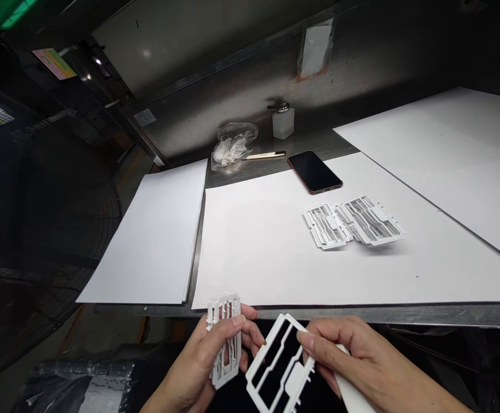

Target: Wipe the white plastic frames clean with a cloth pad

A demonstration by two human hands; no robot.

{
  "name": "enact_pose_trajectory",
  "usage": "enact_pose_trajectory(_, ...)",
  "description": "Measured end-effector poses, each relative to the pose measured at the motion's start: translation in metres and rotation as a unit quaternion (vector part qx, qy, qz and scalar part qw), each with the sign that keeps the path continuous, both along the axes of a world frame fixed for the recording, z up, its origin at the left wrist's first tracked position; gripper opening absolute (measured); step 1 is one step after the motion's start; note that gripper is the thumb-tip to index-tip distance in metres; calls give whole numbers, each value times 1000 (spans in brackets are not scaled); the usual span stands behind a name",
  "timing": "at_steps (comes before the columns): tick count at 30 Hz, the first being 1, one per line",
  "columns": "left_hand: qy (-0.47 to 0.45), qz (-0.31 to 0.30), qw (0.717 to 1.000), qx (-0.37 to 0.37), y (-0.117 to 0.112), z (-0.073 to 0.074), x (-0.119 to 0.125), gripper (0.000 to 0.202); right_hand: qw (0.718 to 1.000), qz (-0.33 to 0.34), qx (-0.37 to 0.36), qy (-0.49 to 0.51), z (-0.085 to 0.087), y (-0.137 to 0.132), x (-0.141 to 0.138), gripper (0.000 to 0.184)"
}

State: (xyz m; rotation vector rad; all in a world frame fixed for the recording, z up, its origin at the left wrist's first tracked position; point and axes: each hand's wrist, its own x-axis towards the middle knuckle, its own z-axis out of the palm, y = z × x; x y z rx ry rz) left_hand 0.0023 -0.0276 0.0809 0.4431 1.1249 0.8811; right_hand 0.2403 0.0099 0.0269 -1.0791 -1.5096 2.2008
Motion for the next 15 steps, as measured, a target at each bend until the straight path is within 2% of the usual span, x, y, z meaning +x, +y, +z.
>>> enact_pose_trajectory(5,37,-8,999,19,0,3,2,46,1000,6,-4,4,-9,1,2,68)
enact_pose_trajectory(10,57,-26,998,26,-1,4,1,47,1000,3,2,-9,-11,1,5,70)
enact_pose_trajectory(13,82,-35,996,27,-2,2,1,49,999,0,22,-23,-6,2,1,72)
enact_pose_trajectory(15,92,-57,993,49,-2,1,5,52,998,-12,49,-31,3,2,-8,72)
